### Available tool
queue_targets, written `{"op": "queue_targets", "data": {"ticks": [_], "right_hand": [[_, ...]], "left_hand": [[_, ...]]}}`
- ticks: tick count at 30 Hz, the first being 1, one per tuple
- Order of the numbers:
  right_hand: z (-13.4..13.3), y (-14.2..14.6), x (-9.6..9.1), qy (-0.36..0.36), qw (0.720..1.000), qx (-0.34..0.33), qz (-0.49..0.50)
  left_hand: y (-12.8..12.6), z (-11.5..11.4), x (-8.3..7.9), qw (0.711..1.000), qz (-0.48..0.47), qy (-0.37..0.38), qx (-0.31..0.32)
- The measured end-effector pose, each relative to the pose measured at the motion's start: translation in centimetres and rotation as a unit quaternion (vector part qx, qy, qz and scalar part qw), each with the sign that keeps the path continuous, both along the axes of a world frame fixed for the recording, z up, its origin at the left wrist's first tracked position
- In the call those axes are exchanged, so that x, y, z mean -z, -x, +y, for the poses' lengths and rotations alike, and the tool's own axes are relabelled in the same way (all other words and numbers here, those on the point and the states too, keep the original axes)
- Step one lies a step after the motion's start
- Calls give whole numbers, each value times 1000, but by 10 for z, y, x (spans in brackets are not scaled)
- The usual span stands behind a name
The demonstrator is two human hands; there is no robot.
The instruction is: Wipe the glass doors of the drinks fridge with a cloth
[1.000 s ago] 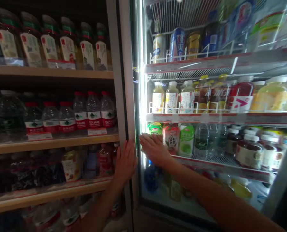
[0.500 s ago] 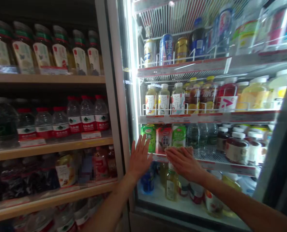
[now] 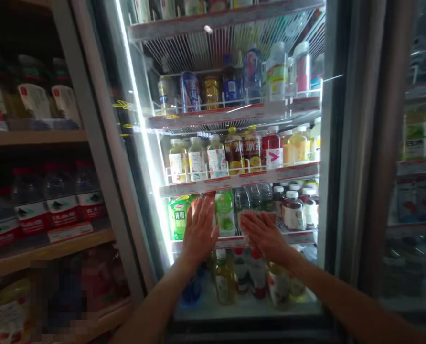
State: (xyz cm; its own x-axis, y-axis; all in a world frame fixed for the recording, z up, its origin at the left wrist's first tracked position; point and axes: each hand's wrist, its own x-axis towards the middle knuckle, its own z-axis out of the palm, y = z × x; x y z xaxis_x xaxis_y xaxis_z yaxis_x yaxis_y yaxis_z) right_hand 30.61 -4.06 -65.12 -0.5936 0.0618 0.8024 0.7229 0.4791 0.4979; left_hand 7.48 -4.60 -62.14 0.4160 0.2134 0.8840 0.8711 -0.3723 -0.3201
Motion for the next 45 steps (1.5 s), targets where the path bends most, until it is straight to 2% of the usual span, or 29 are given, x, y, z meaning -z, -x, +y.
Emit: {"op": "queue_targets", "data": {"ticks": [4,8,10,15,17,19,21,22,26,27,29,33,35,38,39,41,45], "right_hand": [[4,-16,-13,-11,996,53,76],[-2,-30,8,6,999,36,3],[-2,-37,11,11,999,33,-13],[3,-55,-6,-17,987,61,150],[1,-60,4,-17,984,63,163],[-3,-66,20,-3,990,62,127],[-4,-72,25,3,993,64,98],[-3,-76,20,-1,993,67,99],[9,-89,-23,-58,976,83,191],[10,-91,-28,-69,972,85,206],[9,-95,-22,-68,973,87,204],[1,-106,10,-29,985,95,141],[3,-114,3,-34,984,92,151],[11,-125,-26,-76,961,87,252],[13,-128,-30,-86,952,86,281],[11,-131,-16,-82,947,88,298],[-5,-134,60,-28,960,127,246]], "left_hand": [[-22,4,-4,1000,-5,-5,15],[-40,6,-5,999,-1,-14,40],[-46,6,-5,999,8,-11,42],[-58,9,-6,999,6,-6,47],[-62,9,-4,999,10,-6,51],[-66,9,-3,998,15,-6,55],[-70,9,-2,998,23,-6,55],[-72,9,-3,998,25,-7,54],[-79,11,-5,998,21,-13,53],[-80,11,-5,998,18,-13,54],[-81,11,-4,998,15,-14,54],[-79,10,-2,998,28,-10,55],[-79,10,-2,998,34,-10,55],[-83,9,-1,998,38,-18,53],[-85,8,0,998,40,-19,55],[-88,6,6,997,49,-15,61],[-89,0,24,994,81,-7,72]]}}
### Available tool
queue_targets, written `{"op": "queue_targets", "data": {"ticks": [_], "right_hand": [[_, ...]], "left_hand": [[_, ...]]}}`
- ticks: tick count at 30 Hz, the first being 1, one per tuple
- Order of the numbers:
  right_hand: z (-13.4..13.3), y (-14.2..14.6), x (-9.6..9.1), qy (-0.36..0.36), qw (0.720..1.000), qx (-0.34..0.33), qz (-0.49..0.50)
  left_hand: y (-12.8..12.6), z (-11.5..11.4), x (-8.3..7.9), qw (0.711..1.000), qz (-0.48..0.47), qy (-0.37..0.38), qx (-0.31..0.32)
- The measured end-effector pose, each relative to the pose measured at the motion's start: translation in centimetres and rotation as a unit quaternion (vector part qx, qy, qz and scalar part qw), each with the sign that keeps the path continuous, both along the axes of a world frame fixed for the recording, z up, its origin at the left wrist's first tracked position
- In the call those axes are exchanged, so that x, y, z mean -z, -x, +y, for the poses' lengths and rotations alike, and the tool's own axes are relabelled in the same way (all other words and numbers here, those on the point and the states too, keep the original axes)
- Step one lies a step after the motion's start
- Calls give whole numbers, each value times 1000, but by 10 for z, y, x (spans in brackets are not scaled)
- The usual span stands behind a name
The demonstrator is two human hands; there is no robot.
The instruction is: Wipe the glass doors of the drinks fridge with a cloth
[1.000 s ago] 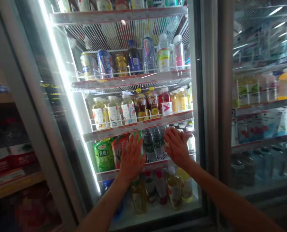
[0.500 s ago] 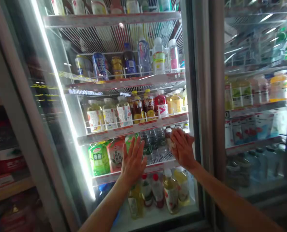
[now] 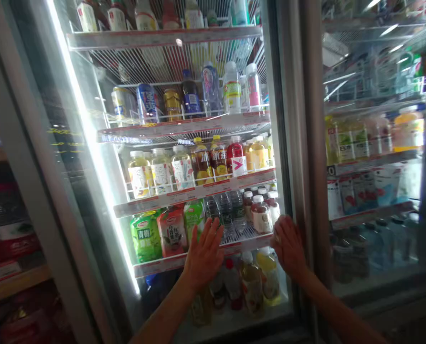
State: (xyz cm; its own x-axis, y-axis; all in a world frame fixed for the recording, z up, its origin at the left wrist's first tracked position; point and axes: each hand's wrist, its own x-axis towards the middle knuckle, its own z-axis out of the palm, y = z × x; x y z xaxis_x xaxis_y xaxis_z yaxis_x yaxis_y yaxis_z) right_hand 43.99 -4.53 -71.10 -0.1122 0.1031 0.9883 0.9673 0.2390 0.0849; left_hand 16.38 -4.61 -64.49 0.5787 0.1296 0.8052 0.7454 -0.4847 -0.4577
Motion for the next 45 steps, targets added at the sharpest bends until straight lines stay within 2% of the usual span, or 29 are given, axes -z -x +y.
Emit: {"op": "queue_targets", "data": {"ticks": [1,2,3,7,8,10,13,15,16,18,20,21,24,26,27,28,30,32,34,36,38,39,43,45], "right_hand": [[-2,-1,12,12,1000,5,-8],[-3,-1,16,15,1000,7,-10],[-1,-1,12,12,1000,6,-4],[12,5,-40,-54,997,-13,53],[14,8,-47,-64,996,-18,59],[13,15,-40,-55,998,-23,36],[3,21,-9,5,998,-19,-56],[1,21,-6,16,996,-19,-87],[3,21,-13,5,997,-21,-77],[10,27,-41,-41,999,-26,-20],[16,41,-68,-76,996,-33,29],[17,51,-75,-77,996,-39,26],[13,78,-71,-38,987,-86,-127],[10,84,-64,-8,969,-114,-221],[10,82,-65,-1,966,-119,-231],[11,79,-69,-3,971,-115,-209],[15,75,-83,-32,990,-92,-101],[19,83,-93,-74,995,-70,-1],[19,103,-92,-72,995,-71,-10],[16,124,-81,-35,989,-95,-106],[13,134,-73,-8,978,-113,-173],[13,132,-72,-7,978,-113,-175],[20,112,-91,-69,995,-73,-19],[23,118,-97,-99,992,-60,50]], "left_hand": [[0,-1,3,1000,7,-1,3],[0,-1,5,1000,10,-1,5],[-1,-1,5,1000,11,-2,9],[-5,0,0,1000,3,-10,15],[-6,1,-2,1000,2,-12,15],[-5,1,-2,1000,0,-10,13],[0,1,3,1000,-1,-1,12],[5,1,6,1000,-1,3,10],[8,1,7,1000,-4,5,8],[15,2,7,1000,-14,13,2],[22,3,7,999,-30,15,-3],[25,3,6,999,-36,13,-6],[37,4,6,999,-45,3,-18],[47,3,6,999,-48,2,-27],[52,2,6,998,-51,3,-30],[58,2,6,998,-56,3,-34],[69,0,5,997,-71,2,-40],[79,-1,4,995,-86,-1,-49],[85,-2,3,994,-93,-5,-58],[90,-3,4,993,-98,-6,-66],[96,-5,5,992,-102,-9,-72],[99,-5,5,992,-105,-11,-76],[119,-5,7,989,-112,-13,-100],[125,-4,7,988,-116,-17,-104]]}}
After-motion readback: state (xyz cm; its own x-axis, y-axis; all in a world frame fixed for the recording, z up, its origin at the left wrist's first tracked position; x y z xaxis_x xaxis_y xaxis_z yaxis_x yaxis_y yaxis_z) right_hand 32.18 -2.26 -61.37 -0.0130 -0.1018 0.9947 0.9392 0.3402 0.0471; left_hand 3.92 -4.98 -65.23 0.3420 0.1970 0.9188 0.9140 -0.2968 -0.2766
